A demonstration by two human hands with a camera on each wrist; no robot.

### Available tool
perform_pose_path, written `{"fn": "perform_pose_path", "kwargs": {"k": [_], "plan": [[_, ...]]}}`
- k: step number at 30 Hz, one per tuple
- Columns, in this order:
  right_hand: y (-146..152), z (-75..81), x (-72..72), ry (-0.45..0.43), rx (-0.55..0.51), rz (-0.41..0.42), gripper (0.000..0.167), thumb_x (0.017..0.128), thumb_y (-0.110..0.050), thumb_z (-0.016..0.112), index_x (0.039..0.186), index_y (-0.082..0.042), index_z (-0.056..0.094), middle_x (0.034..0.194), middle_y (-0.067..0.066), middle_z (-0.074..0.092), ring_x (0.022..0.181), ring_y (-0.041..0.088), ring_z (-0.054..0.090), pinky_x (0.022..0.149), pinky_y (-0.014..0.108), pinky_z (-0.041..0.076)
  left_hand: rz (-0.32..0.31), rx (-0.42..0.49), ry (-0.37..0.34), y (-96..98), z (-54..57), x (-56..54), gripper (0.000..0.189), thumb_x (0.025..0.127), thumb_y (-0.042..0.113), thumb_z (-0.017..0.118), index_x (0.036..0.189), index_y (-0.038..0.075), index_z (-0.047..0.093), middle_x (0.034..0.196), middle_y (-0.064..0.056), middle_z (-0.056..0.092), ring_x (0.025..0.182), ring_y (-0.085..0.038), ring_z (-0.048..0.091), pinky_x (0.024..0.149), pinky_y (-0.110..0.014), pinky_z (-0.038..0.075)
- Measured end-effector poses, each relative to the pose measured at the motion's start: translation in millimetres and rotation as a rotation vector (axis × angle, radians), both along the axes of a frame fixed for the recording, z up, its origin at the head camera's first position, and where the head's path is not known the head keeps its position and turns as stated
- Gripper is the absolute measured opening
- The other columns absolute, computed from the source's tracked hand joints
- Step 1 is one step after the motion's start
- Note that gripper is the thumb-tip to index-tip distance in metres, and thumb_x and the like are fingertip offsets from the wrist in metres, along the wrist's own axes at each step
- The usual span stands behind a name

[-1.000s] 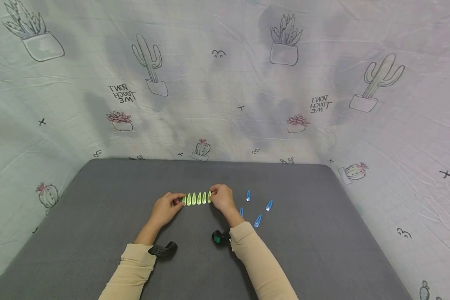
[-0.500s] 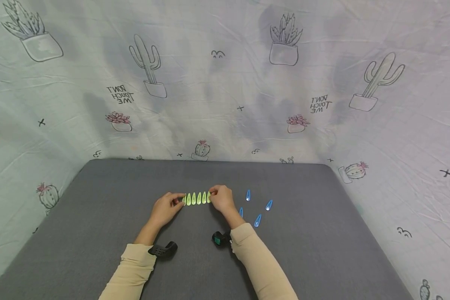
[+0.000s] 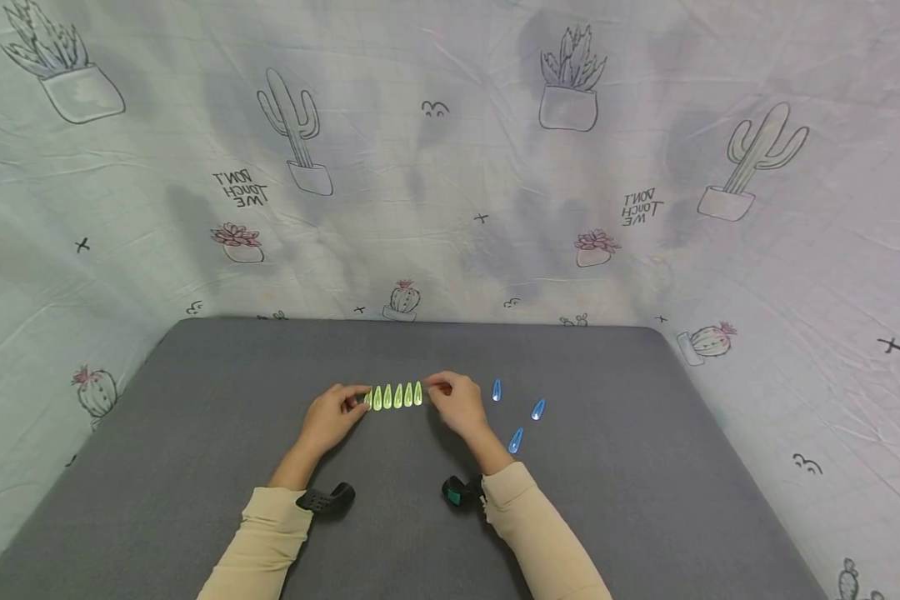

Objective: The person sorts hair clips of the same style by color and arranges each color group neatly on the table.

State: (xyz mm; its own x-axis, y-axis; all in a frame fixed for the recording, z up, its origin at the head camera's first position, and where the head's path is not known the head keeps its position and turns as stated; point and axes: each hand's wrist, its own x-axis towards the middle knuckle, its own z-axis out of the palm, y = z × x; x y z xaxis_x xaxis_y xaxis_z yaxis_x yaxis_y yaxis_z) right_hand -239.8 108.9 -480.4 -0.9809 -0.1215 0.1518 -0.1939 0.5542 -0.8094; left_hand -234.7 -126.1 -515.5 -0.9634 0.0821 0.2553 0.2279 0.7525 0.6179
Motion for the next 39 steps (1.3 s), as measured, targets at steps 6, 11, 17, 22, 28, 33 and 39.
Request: {"fn": "perform_pose_path", "kwargs": {"k": [6, 11, 17, 22, 28, 33, 39], "plan": [[25.8, -0.3, 11.4, 0.014, -0.054, -0.005, 0.024, 0.091, -0.012, 0.063, 0.113, -0.006, 0.068, 0.105, 0.009, 0.069, 0.096, 0.025, 0.065, 0.081, 0.038, 0.051, 0.006, 0.03, 0.009, 1.0, 0.3, 0.8, 0.029, 0.084, 0.02, 0.071, 0.113, 0.012, 0.07, 0.076, 0.0, 0.053, 0.06, -0.011, 0.042, 0.057, -0.029, 0.034], [49.5, -3.5, 24.2, 0.0, -0.094, 0.008, 0.03, 0.09, -0.013, 0.064, 0.119, -0.004, 0.065, 0.114, 0.012, 0.067, 0.105, 0.027, 0.063, 0.09, 0.042, 0.049, -0.004, 0.158, 0.026, 4.6, 1.7, 3.3, 0.027, 0.087, 0.013, 0.067, 0.114, 0.009, 0.069, 0.079, -0.001, 0.056, 0.065, -0.011, 0.048, 0.062, -0.029, 0.04], [73.9, -5.1, 41.7, -0.013, -0.126, 0.029, 0.037, 0.091, -0.014, 0.063, 0.125, 0.0, 0.059, 0.121, 0.017, 0.063, 0.112, 0.03, 0.06, 0.095, 0.042, 0.046, -0.097, 0.27, 0.021, 20.7, 12.2, 10.4, 0.031, 0.089, 0.009, 0.066, 0.12, 0.005, 0.064, 0.091, -0.005, 0.062, 0.08, -0.015, 0.059, 0.072, -0.033, 0.05], [88.9, 11.1, 60.4, 0.007, -0.126, 0.013, 0.038, 0.091, -0.009, 0.062, 0.125, 0.007, 0.056, 0.121, 0.024, 0.061, 0.113, 0.036, 0.059, 0.095, 0.045, 0.045, -0.196, 0.298, -0.008, 44.5, 18.7, 13.8, 0.034, 0.088, 0.01, 0.066, 0.121, 0.003, 0.062, 0.099, -0.008, 0.065, 0.088, -0.019, 0.063, 0.076, -0.035, 0.051], [112.1, -2.7, 68.4, -0.008, -0.104, -0.072, 0.036, 0.089, -0.009, 0.065, 0.123, 0.002, 0.059, 0.12, 0.019, 0.063, 0.111, 0.032, 0.061, 0.093, 0.041, 0.047, -0.357, 0.321, -0.117, 84.0, 23.3, 18.8, 0.039, 0.092, 0.014, 0.063, 0.128, 0.0, 0.057, 0.111, -0.014, 0.064, 0.098, -0.024, 0.064, 0.082, -0.036, 0.051], [120.6, -8.9, 80.5, -0.077, -0.132, -0.142, 0.036, 0.088, -0.007, 0.066, 0.122, 0.003, 0.059, 0.119, 0.019, 0.064, 0.109, 0.031, 0.062, 0.086, 0.027, 0.051, -0.443, 0.301, -0.181, 118.0, 21.2, 24.3, 0.044, 0.092, 0.018, 0.063, 0.13, -0.002, 0.053, 0.114, -0.016, 0.063, 0.101, -0.025, 0.064, 0.083, -0.033, 0.051], [125.6, -14.3, 90.2, -0.098, -0.144, -0.203, 0.034, 0.086, -0.004, 0.067, 0.117, 0.006, 0.061, 0.114, 0.022, 0.065, 0.103, 0.03, 0.065, 0.076, 0.018, 0.051, -0.386, 0.238, -0.168, 151.4, 17.2, 31.0, 0.038, 0.086, 0.016, 0.069, 0.119, -0.001, 0.061, 0.098, -0.009, 0.066, 0.087, -0.017, 0.065, 0.075, -0.028, 0.051]]}}
